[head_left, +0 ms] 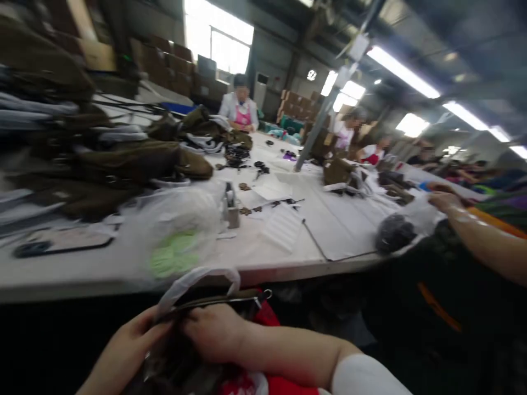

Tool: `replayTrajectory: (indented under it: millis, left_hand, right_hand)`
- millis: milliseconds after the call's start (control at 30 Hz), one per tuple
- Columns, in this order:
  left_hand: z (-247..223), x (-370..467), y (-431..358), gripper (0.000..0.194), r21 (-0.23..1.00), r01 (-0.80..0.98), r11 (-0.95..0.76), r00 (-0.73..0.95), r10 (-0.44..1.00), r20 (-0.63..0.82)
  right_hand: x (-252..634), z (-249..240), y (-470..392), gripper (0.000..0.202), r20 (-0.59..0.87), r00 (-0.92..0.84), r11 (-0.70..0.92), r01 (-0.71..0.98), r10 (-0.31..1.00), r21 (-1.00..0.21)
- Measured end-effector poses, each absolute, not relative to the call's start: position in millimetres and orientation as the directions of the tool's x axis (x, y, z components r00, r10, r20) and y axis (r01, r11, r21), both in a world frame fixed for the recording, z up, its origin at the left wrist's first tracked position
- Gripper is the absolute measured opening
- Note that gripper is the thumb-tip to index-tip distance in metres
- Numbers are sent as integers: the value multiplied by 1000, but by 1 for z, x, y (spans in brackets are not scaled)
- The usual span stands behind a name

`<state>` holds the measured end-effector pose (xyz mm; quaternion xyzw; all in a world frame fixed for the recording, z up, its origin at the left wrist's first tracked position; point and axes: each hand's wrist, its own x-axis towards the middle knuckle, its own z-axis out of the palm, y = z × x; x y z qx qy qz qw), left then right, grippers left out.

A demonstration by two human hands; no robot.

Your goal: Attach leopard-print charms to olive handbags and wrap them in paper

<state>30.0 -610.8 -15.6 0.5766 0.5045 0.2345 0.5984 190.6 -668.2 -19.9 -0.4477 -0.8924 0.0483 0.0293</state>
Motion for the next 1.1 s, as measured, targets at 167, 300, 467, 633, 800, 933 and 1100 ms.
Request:
replayTrajectory:
  millis: [167,300,467,633,800,933,1100]
  left_hand:
    - [-6,8,-620,38,918,115,379,342,853,-395]
    - [-5,16,-626,29,951,124,283,310,899,-308]
    - [-2,18,-629,26,958,210,195,249,937,-245]
    - [-5,21,-629,18,942,333,45,211,970,-121]
    - [-7,22,-627,19,877,472,-90,176,984,6]
    - [-3,16,-624,15,920,392,-13,291,950,-110]
    - [1,10,-628,16,930,363,57,342,920,-190]
  right_hand:
    - [184,-24,-666,13,28,-587,583,795,809,-164]
    - [185,-18,-673,17,19,-604,597,783,797,-176]
    - [185,-25,-677,20,-28,-650,626,741,759,-240]
    - [190,-32,-676,25,-98,-583,505,766,807,-398]
    - [195,-21,-678,25,-155,-575,465,769,804,-439]
    - [208,22,-690,21,-18,-671,580,653,741,-487]
    - [244,91,-673,18,611,-358,703,457,706,-545]
